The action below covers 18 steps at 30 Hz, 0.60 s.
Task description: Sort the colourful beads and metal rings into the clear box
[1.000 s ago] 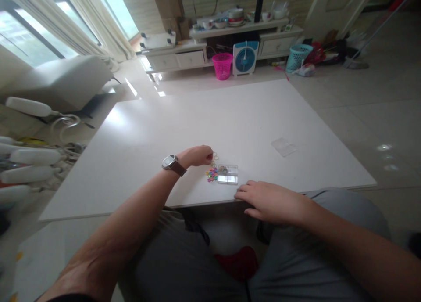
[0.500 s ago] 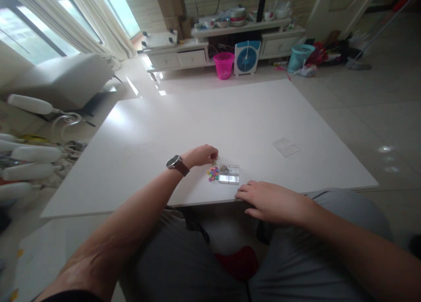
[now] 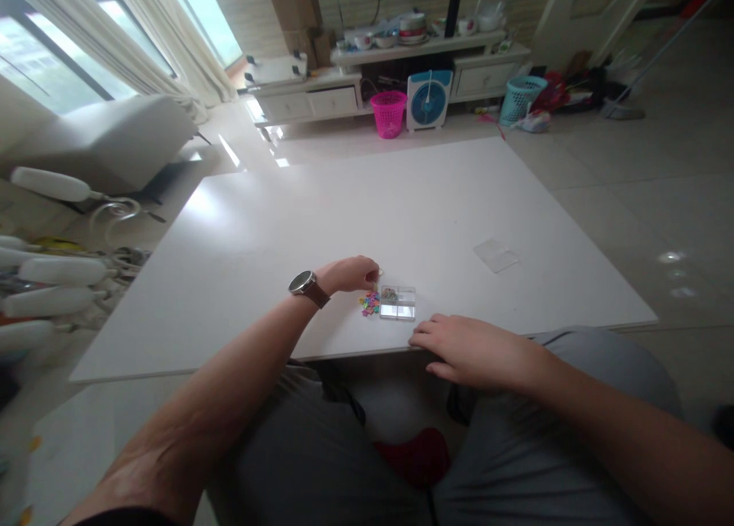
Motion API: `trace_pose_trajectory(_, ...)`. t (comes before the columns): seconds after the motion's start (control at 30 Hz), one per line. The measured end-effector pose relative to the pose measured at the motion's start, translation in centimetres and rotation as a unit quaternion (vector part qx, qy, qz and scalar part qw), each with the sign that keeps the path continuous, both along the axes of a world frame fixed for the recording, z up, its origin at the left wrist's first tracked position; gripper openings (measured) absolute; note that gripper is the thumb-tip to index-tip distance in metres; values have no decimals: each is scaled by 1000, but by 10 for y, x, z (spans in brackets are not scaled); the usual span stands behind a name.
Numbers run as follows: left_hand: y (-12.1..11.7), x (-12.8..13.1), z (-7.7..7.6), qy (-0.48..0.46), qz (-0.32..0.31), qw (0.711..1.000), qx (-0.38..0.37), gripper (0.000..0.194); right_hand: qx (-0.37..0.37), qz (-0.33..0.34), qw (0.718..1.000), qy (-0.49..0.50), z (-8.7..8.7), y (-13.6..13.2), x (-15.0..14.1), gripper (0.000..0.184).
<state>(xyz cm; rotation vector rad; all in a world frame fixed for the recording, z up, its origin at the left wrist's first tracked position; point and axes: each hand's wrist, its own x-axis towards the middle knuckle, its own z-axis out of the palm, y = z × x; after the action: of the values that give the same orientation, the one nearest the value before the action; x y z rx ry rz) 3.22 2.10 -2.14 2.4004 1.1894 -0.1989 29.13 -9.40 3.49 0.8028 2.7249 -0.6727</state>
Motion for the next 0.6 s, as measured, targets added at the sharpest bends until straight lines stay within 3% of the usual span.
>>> trace_pose_trajectory(0.4,1,3,-3,-1,-31,998,48,6,-11,10,1000,-4,1,1,-1,31)
trace_pose_trajectory(0.6,2,0,-7,-26,-13,999,40,17,-13,10,1000,-9,3,1,-1,30)
